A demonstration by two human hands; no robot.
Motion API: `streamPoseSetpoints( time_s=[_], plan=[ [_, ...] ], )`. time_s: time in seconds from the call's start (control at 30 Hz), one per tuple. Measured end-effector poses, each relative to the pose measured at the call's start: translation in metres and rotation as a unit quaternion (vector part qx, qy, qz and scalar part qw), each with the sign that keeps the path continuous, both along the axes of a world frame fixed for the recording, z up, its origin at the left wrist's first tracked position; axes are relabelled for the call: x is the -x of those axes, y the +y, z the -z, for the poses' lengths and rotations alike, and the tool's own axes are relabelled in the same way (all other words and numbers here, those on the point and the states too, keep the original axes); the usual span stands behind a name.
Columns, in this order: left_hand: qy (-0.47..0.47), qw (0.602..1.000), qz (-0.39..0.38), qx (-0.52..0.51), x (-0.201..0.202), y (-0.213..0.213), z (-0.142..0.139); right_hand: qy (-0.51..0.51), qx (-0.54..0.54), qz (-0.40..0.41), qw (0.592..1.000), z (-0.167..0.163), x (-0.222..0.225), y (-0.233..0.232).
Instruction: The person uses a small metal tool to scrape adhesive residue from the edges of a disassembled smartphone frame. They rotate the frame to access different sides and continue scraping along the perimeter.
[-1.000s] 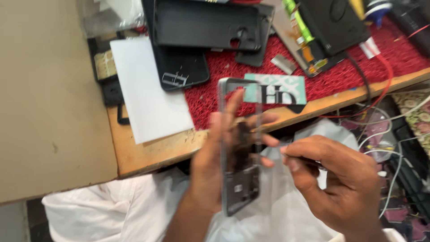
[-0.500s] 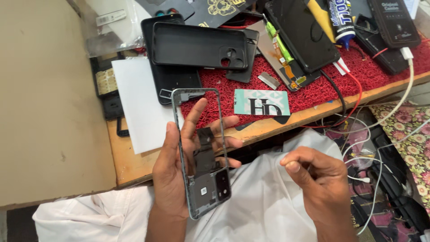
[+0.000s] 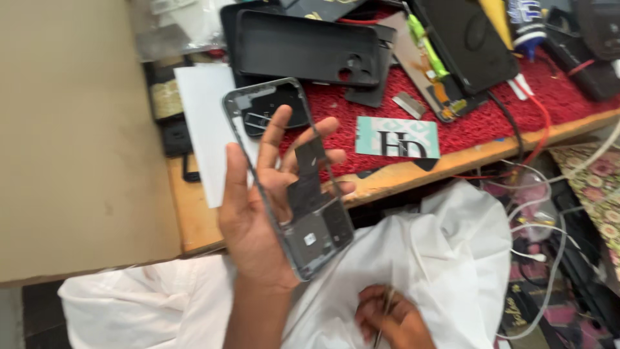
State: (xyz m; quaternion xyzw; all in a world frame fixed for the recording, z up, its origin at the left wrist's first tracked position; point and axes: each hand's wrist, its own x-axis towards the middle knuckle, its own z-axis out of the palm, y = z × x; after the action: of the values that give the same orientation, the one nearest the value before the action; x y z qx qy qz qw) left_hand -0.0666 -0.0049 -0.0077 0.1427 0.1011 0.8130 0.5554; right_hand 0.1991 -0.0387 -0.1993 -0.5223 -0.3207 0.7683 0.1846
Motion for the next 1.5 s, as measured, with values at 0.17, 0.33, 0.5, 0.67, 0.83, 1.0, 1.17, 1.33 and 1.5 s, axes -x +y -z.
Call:
streamPoseSetpoints(
  time_s=[0.17, 0.33, 0.5, 0.67, 0.83, 1.0, 1.17, 1.33, 1.5],
  plan=[
    [-0.009, 0.996, -0.089, -0.013, -0.013, 0.005, 0.002, -0.130, -0.514, -0.062, 0.846, 0.024, -0.013, 0.005],
    [0.009, 0.991, -0.134, -0.028, -0.028, 0.004, 0.000, -0.149, -0.511, -0.116, 0.839, -0.011, -0.068, 0.047],
    [0.005, 0.990, -0.132, -0.046, -0.036, -0.001, -0.003, -0.035, -0.623, -0.292, 0.725, -0.073, -0.009, 0.068],
    [0.052, 0.986, -0.155, -0.039, -0.042, -0.007, -0.008, -0.128, -0.503, -0.094, 0.850, -0.160, 0.062, 0.017],
    [0.073, 0.985, -0.154, -0.003, -0.040, -0.012, -0.012, -0.131, -0.535, -0.119, 0.826, -0.205, 0.089, 0.021],
    [0.234, 0.956, -0.172, 0.041, -0.039, -0.022, -0.017, -0.093, -0.562, -0.185, 0.801, -0.209, 0.085, 0.029],
    [0.195, 0.967, -0.158, 0.035, -0.044, -0.019, -0.022, -0.084, -0.528, -0.168, 0.828, -0.202, 0.078, 0.028],
    [0.106, 0.982, -0.153, -0.005, -0.045, -0.016, -0.029, -0.058, -0.475, -0.141, 0.866, -0.198, 0.077, 0.023],
    [0.138, 0.976, -0.167, 0.026, -0.033, -0.016, -0.032, -0.116, -0.464, -0.176, 0.860, -0.186, 0.068, 0.023]
  ],
)
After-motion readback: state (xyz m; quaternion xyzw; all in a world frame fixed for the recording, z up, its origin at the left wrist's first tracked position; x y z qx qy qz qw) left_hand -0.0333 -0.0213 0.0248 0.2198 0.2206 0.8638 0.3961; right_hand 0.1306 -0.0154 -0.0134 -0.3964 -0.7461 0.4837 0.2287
